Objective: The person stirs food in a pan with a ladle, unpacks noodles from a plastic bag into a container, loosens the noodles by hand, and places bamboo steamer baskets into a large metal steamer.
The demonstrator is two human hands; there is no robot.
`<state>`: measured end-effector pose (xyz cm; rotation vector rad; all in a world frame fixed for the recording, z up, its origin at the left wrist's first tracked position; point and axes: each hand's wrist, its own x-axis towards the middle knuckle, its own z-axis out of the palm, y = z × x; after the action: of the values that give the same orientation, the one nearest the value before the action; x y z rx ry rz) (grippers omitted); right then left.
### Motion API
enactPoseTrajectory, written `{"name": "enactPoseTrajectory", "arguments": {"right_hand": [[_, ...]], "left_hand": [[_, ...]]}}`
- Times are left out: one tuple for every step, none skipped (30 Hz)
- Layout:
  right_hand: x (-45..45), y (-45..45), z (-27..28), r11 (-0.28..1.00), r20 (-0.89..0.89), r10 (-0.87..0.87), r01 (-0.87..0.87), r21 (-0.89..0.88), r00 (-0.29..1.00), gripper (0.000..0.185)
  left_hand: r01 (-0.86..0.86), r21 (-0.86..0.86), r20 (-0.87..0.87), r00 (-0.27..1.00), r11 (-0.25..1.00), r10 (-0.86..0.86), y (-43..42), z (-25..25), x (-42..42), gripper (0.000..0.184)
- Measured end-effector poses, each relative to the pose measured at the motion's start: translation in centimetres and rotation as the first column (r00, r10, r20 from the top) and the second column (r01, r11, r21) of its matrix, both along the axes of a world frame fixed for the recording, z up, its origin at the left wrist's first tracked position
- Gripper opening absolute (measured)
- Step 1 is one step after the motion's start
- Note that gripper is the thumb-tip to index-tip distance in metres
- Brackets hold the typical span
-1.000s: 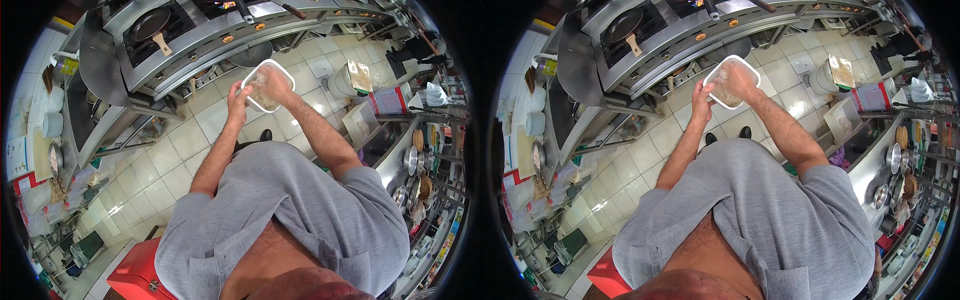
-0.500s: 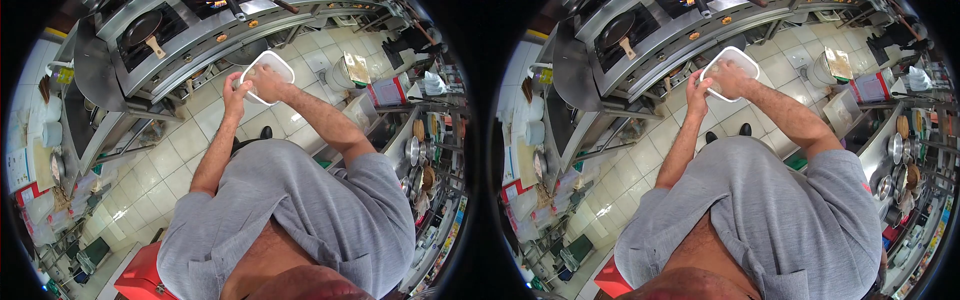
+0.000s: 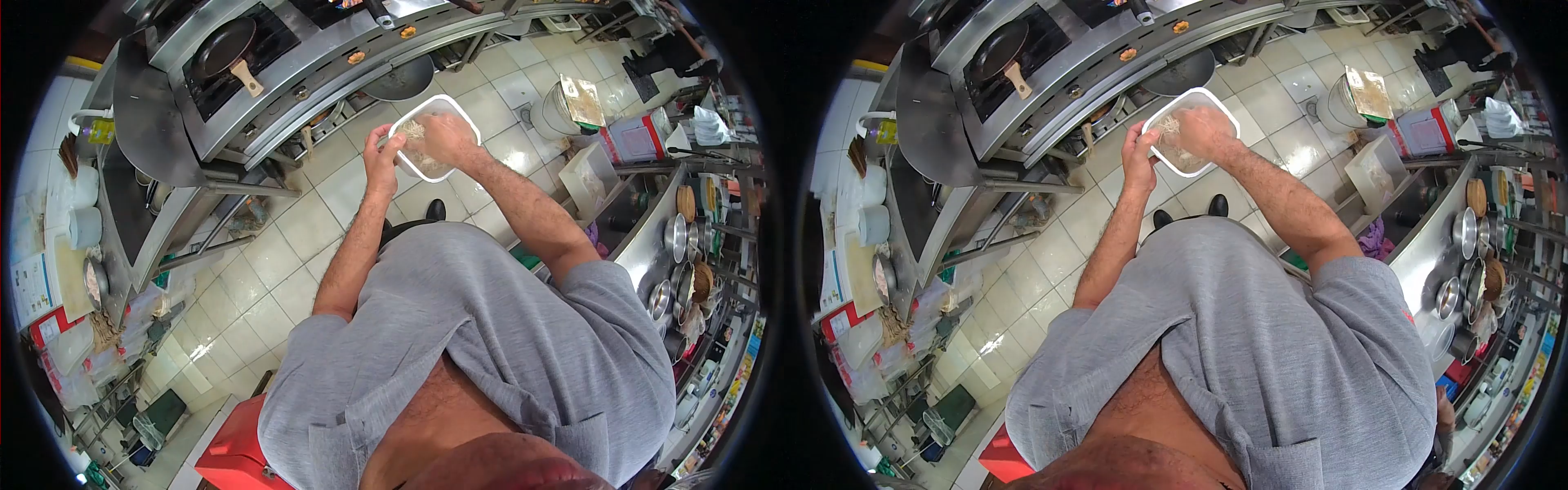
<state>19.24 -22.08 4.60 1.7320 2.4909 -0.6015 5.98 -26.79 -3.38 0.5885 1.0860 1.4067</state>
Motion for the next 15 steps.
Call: {"name": "enactPoseTrajectory", "arguments": {"right_hand": [[0.1,0.0,-0.1,1.000,-0.001,-0.003,0.003,0.000,1.000,0.046],[0.2,-0.2,-0.1,0.999,-0.027,0.003,-0.002,0.036,1.000,0.044],[0.4,-0.3,-0.2,0.997,-0.051,0.011,-0.007,0.071,0.999,0.041],[0.5,-0.4,-0.5,0.998,-0.052,0.008,-0.004,0.069,0.999,0.041],[0.8,-0.3,-0.9,0.996,-0.066,-0.004,0.009,0.087,0.998,0.038],[1.0,-0.2,-1.1,0.994,-0.079,-0.016,0.024,0.104,0.997,0.034],[1.2,-0.2,-1.1,0.994,-0.079,-0.019,0.027,0.104,0.997,0.034],[1.4,-0.2,-1.0,0.997,-0.125,-0.022,0.030,0.068,0.992,0.034],[1.6,-0.1,-1.0,0.999,-0.170,-0.026,0.032,0.033,0.985,0.035],[1.8,0.0,-1.5,0.999,-0.169,-0.028,0.034,0.034,0.985,0.035],[2.0,-0.1,-2.4,0.996,-0.240,0.009,0.013,0.091,0.971,0.038],[2.1,0.0,-3.1,0.989,-0.308,0.050,-0.003,0.150,0.950,0.042],[2.2,0.2,-3.4,0.989,-0.307,0.048,-0.001,0.149,0.951,0.042],[2.3,0.5,-3.7,0.990,-0.349,0.070,-0.022,0.142,0.935,0.042],[2.3,0.6,-4.1,0.990,-0.392,0.092,-0.042,0.135,0.916,0.042]], "left_hand": [[0.003,0.000,-0.001,1.000,1.000,-0.003,0.0,0.2,0.0,0.046],[0.011,-0.002,0.012,1.000,1.000,-0.011,0.0,0.3,0.0,0.046],[0.019,-0.006,0.026,0.999,1.000,-0.019,-0.1,0.4,0.1,0.047],[0.021,-0.008,0.025,0.999,1.000,-0.021,-0.1,0.3,0.0,0.047],[0.030,-0.014,0.033,0.999,0.999,-0.029,-0.1,0.2,0.0,0.047],[0.039,-0.020,0.041,0.998,0.999,-0.038,-0.1,0.1,0.1,0.047],[0.042,-0.020,0.041,0.998,0.999,-0.041,-0.1,0.2,0.1,0.047],[0.048,-0.024,0.038,0.998,0.999,-0.047,-0.2,0.4,0.1,0.047],[0.054,-0.027,0.035,0.998,0.998,-0.053,-0.1,0.5,0.2,0.047],[0.056,-0.026,0.036,0.998,0.998,-0.055,0.0,0.4,0.3,0.047],[0.060,-0.021,0.025,0.998,0.998,-0.060,-0.1,0.3,0.3,0.047],[0.065,-0.015,0.015,0.998,0.998,-0.065,0.0,0.3,0.4,0.048],[0.067,-0.016,0.016,0.998,0.998,-0.067,0.0,0.2,0.4,0.048],[0.072,-0.009,0.007,0.997,0.997,-0.072,0.0,0.2,0.4,0.048],[0.077,-0.003,-0.003,0.997,0.997,-0.077,0.0,0.1,0.4,0.048]]}}
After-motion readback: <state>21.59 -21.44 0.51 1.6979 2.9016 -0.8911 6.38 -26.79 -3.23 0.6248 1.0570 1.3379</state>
